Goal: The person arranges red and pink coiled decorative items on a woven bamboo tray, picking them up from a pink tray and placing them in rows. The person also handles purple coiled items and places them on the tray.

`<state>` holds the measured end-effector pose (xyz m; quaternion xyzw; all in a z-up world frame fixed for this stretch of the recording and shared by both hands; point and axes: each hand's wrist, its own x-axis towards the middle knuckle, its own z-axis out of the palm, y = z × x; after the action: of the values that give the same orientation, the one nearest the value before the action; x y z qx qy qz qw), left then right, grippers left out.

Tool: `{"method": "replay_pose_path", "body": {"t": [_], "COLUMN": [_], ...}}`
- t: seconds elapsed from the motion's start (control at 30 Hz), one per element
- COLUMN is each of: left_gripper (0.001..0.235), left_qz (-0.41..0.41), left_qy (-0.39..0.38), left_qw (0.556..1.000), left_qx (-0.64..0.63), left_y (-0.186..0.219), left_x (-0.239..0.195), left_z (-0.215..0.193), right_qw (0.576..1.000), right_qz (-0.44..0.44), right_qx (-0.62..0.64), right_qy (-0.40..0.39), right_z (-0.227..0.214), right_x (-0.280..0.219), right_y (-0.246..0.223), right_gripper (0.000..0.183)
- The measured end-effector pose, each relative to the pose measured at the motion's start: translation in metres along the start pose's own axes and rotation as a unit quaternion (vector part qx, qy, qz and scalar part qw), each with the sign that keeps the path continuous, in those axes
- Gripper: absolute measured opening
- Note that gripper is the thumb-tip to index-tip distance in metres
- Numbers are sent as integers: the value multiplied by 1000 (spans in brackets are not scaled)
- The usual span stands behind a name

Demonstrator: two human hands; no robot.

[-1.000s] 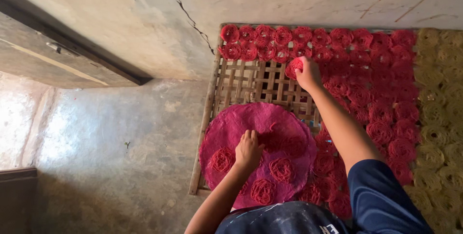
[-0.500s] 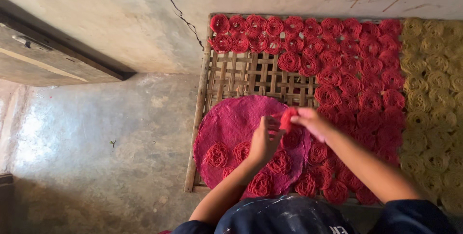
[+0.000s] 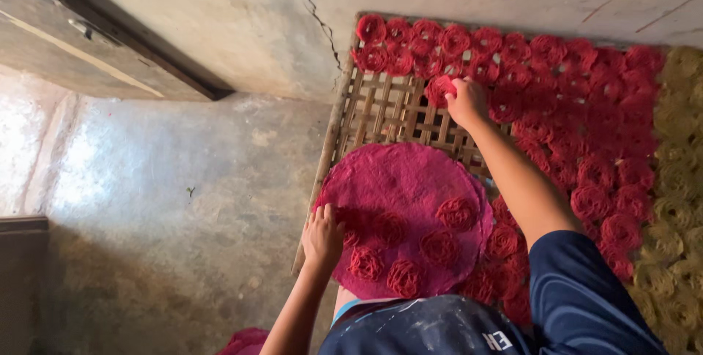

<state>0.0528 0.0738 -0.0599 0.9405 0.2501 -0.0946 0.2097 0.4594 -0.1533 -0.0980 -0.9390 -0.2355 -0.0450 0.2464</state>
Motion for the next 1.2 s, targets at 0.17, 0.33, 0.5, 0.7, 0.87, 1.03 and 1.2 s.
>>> {"method": "replay_pose_path", "body": {"t": [0.17,0.33,0.5,0.7,0.87,1.03,1.2], "left_gripper": [37,27,28,25,19,21,19], "left_qz": [75,69,41,-9,-50,-67,-78], "left_qy": [71,45,-109,-249,-265,-243,-216], "left_qw": [993,982,861,631,598,520,554], "left_qx": [-51,-171,-495,-734,-755,-816,-800], "left_y": [-2,16,36,53,45,25,13], "left_x": [1,2,3,19,19,21,28], "left_z": [4,1,8,21,31,30,20], "right_qw": [998,947,932,924,915,635,801], "right_qz": [-54,-153,-301,-333,78,372,186], "right_qx": [7,44,1,-41,274,655,551], "right_qy": [-13,-280,-202,-183,-286,-170,-143], "right_z": [-58,-106,-119,-99,-76,-57,16], "right_x": [-84,-198,-233,-235,-205,-132,-32], "right_y": [-25,-42,-38,-29,6,36,23], "right_gripper": [42,28,29,24,11,29,26]}}
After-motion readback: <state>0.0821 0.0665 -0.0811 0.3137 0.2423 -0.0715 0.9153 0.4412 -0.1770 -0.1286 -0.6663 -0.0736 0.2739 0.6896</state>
